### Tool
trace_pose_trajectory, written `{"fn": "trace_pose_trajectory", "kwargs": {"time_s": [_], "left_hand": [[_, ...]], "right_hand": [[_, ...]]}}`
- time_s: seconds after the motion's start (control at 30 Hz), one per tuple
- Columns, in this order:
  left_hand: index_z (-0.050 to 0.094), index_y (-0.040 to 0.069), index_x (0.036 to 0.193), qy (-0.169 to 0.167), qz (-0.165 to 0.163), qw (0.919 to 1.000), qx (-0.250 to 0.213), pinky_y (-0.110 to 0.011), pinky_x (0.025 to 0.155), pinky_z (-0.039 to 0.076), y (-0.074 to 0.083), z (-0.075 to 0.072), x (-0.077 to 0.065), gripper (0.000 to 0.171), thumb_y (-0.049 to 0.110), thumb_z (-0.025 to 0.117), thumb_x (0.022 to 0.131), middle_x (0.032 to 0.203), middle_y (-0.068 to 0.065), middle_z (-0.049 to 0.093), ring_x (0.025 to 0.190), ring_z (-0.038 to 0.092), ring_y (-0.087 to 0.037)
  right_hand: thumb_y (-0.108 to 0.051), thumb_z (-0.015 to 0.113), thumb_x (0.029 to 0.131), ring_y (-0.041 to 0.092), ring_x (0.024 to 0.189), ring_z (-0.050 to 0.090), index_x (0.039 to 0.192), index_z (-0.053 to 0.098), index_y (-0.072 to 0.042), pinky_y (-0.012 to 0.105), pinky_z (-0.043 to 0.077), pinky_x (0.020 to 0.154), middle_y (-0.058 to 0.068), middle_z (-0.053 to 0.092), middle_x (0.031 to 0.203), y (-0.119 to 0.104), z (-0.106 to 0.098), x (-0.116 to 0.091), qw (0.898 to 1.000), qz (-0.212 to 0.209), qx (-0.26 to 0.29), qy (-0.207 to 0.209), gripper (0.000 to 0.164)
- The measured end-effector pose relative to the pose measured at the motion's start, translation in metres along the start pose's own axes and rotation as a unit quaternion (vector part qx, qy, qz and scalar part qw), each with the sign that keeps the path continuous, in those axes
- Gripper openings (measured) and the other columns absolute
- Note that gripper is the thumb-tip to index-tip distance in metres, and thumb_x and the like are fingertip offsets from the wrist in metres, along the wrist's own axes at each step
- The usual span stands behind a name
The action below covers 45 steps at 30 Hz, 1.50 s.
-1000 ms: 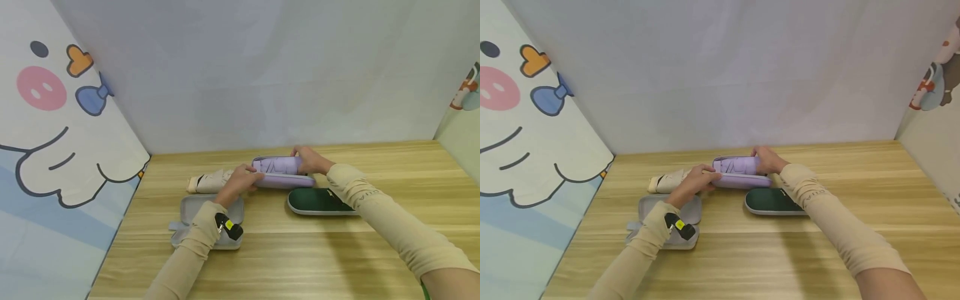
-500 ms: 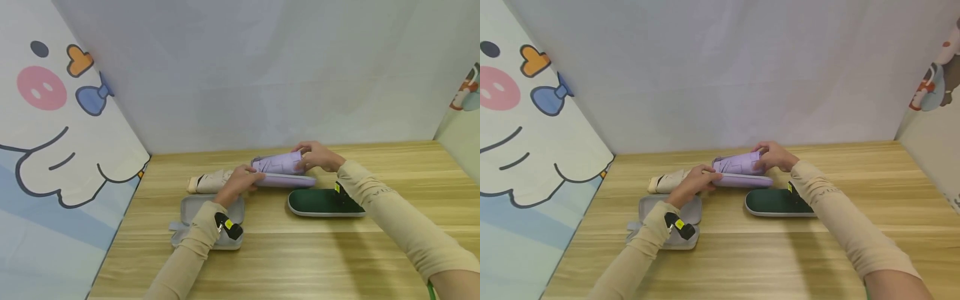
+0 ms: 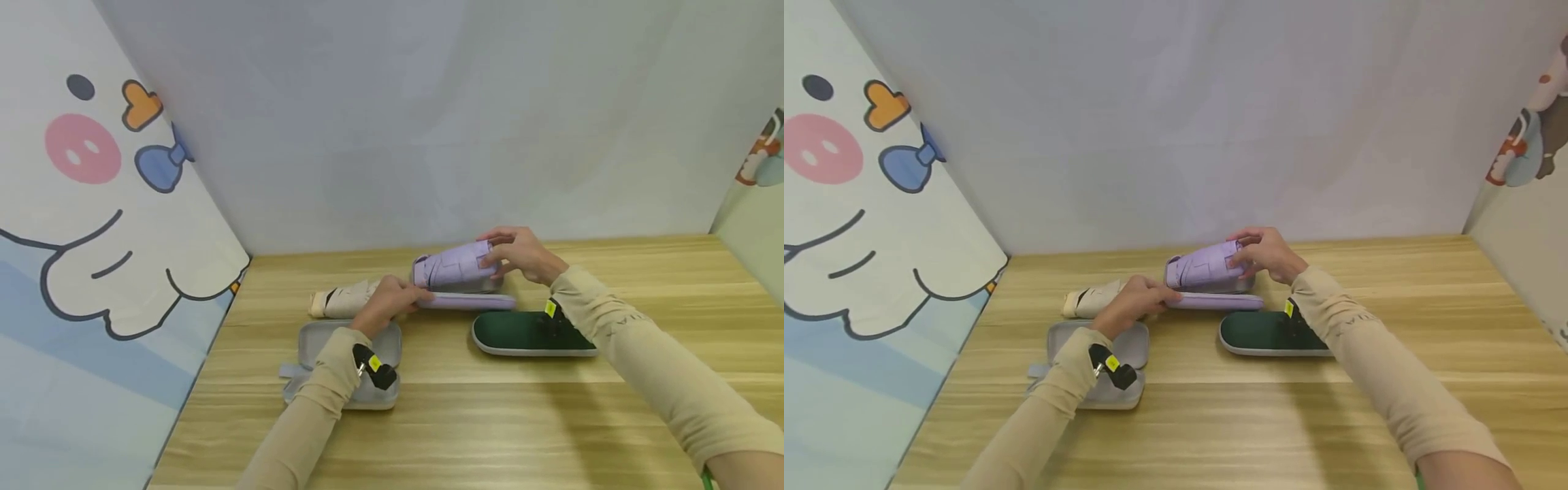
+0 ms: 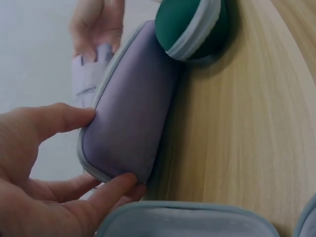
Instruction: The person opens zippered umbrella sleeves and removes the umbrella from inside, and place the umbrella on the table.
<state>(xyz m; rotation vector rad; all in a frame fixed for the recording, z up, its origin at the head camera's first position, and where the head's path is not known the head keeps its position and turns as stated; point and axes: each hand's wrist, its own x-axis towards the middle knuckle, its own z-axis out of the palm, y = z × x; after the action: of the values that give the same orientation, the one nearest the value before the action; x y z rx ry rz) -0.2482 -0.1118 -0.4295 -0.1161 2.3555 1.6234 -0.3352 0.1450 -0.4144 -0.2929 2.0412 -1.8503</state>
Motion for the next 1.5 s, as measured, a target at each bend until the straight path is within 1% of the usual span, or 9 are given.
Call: {"fn": "trace_pose_trajectory", "kwargs": {"time_s": [0.13, 0.3, 0.57, 0.67, 0.77, 0.97, 1.13, 1.33, 1.5], "left_hand": [[0.072, 0.002, 0.074, 0.027, 0.01, 0.9988, 0.04, -0.028, 0.059, 0.045, -0.004, 0.002, 0.004, 0.018, 0.019, 0.078, 0.074, 0.073, -0.003, 0.063, 0.065, 0.053, -0.014], [0.075, 0.003, 0.078, 0.044, 0.022, 0.996, 0.075, -0.024, 0.062, 0.045, -0.003, 0.005, 0.006, 0.018, 0.02, 0.079, 0.073, 0.082, -0.001, 0.066, 0.076, 0.054, -0.013], [0.076, 0.005, 0.084, 0.038, 0.013, 0.9951, 0.091, -0.028, 0.072, 0.048, -0.001, 0.003, 0.007, 0.023, 0.024, 0.08, 0.072, 0.095, -0.003, 0.068, 0.088, 0.058, -0.017], [0.075, 0.003, 0.087, 0.03, 0.01, 0.9964, 0.079, -0.034, 0.075, 0.051, 0.0, 0.0, 0.007, 0.025, 0.023, 0.08, 0.072, 0.093, -0.005, 0.069, 0.087, 0.062, -0.021], [0.074, 0.001, 0.088, 0.02, 0.0, 0.9987, 0.047, -0.041, 0.078, 0.053, -0.001, -0.003, 0.007, 0.025, 0.02, 0.079, 0.074, 0.089, -0.008, 0.069, 0.087, 0.066, -0.028], [0.072, -0.002, 0.089, 0.011, -0.007, 0.9999, 0.009, -0.041, 0.081, 0.053, -0.002, -0.003, 0.009, 0.022, 0.016, 0.077, 0.076, 0.091, -0.01, 0.069, 0.089, 0.067, -0.031], [0.072, -0.004, 0.089, 0.013, -0.002, 0.9999, 0.01, -0.041, 0.082, 0.053, -0.002, -0.002, 0.009, 0.021, 0.013, 0.076, 0.078, 0.092, -0.011, 0.068, 0.089, 0.067, -0.033], [0.072, -0.004, 0.088, 0.01, -0.004, 0.9999, 0.008, -0.04, 0.082, 0.053, -0.001, -0.002, 0.008, 0.02, 0.012, 0.076, 0.077, 0.092, -0.011, 0.068, 0.089, 0.067, -0.032], [0.072, -0.004, 0.087, 0.007, 0.003, 0.9999, 0.013, -0.038, 0.079, 0.054, 0.0, -0.001, 0.009, 0.02, 0.012, 0.076, 0.078, 0.093, -0.011, 0.068, 0.087, 0.067, -0.03]], "right_hand": [[0.011, 0.068, 0.074, 0.022, 0.078, 0.061, 0.123, 0.053, 0.009, 0.042, 0.056, 0.063, 0.015, 0.053, 0.114, -0.003, -0.001, -0.003, 1.0, -0.005, 0.007, 0.013, 0.051], [0.01, 0.067, 0.076, 0.022, 0.079, 0.062, 0.122, 0.055, 0.006, 0.04, 0.056, 0.062, 0.014, 0.054, 0.113, -0.006, -0.002, -0.007, 1.0, -0.009, 0.011, 0.017, 0.047], [0.01, 0.067, 0.078, 0.022, 0.084, 0.061, 0.122, 0.056, 0.004, 0.041, 0.056, 0.065, 0.01, 0.054, 0.111, -0.017, -0.012, -0.016, 0.998, -0.022, 0.053, 0.014, 0.045], [0.01, 0.069, 0.077, 0.022, 0.086, 0.06, 0.117, 0.061, 0.0, 0.04, 0.057, 0.065, 0.009, 0.055, 0.111, -0.023, -0.017, -0.021, 0.997, -0.024, 0.074, 0.019, 0.042], [0.01, 0.069, 0.077, 0.023, 0.088, 0.059, 0.112, 0.064, -0.004, 0.038, 0.057, 0.063, 0.009, 0.055, 0.111, -0.029, -0.022, -0.027, 0.995, -0.027, 0.088, 0.024, 0.039], [0.01, 0.069, 0.077, 0.023, 0.09, 0.058, 0.113, 0.065, -0.003, 0.037, 0.057, 0.063, 0.008, 0.055, 0.111, -0.037, -0.034, -0.038, 0.994, -0.039, 0.094, 0.035, 0.038], [0.012, 0.068, 0.077, 0.024, 0.09, 0.06, 0.106, 0.069, -0.008, 0.038, 0.057, 0.064, 0.008, 0.056, 0.11, -0.038, -0.047, -0.045, 0.992, -0.039, 0.111, 0.039, 0.035], [0.01, 0.068, 0.079, 0.022, 0.09, 0.061, 0.106, 0.07, -0.01, 0.037, 0.056, 0.064, 0.006, 0.058, 0.109, -0.038, -0.063, -0.056, 0.993, -0.038, 0.092, 0.065, 0.034], [0.011, 0.066, 0.08, 0.021, 0.089, 0.06, 0.101, 0.072, -0.013, 0.036, 0.056, 0.062, 0.004, 0.06, 0.106, -0.035, -0.076, -0.067, 0.991, -0.038, 0.101, 0.076, 0.033]]}}
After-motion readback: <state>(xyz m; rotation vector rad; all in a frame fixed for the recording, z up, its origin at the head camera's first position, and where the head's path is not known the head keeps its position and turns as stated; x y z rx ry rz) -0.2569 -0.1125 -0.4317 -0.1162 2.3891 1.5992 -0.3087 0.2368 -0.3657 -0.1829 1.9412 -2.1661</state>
